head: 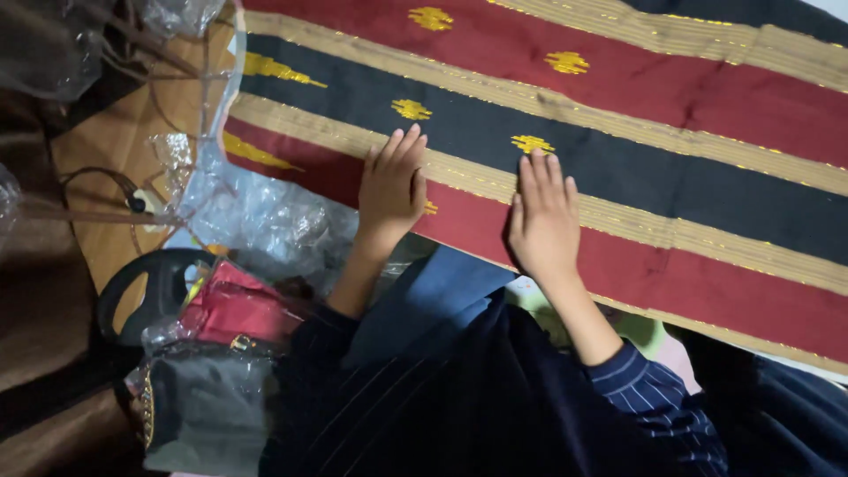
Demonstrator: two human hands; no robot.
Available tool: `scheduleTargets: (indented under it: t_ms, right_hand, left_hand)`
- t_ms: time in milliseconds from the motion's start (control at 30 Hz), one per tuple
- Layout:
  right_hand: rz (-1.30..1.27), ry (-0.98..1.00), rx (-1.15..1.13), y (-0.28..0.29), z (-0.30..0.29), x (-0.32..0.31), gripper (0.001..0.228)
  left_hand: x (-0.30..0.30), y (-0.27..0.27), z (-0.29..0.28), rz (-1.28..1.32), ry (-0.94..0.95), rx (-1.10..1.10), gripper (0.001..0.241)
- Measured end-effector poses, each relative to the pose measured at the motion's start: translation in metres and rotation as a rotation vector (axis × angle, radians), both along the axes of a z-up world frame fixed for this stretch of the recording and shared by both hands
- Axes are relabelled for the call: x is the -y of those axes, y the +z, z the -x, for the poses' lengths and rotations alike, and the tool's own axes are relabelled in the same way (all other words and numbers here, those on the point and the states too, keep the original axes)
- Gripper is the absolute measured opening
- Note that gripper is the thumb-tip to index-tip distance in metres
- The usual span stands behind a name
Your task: Smoothing and folding a large piece of traditional patterned fabric
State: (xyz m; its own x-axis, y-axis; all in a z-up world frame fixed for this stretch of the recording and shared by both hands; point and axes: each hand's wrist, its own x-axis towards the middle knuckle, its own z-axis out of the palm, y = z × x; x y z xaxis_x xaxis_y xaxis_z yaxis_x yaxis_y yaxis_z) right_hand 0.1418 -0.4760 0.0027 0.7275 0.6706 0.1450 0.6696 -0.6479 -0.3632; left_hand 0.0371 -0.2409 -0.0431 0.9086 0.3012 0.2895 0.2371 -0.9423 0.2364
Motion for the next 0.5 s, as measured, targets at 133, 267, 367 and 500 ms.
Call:
scheduleTargets:
  t_ms: [133,267,367,500]
  right_hand:
    - [-0.122,-0.032,-0.054,-0.005,-0.019,0.006,0.048]
    - [-0.238,-0.009,0.004,-0.013,-0.041,-0.03,0.047]
    - [-0.147,-0.012,0.105,-0.026,-0.054,-0.037,0.052]
    - [-0.033,-0.006,0.121,-0.024,-0.066,-0.014,0.053]
  left_hand:
    - [0.018,0.025,-0.037,-0.039,-0.065,0.086,0.036]
    - [0.052,0.002,-0.094,0.069,-0.27,0.109,0.049]
    - [0.054,-0.004,-0.109,0.106,-0.278,-0.022,0.051]
    - [0.05,-0.003,-0.105,0.089,-0.223,-0.115,0.053]
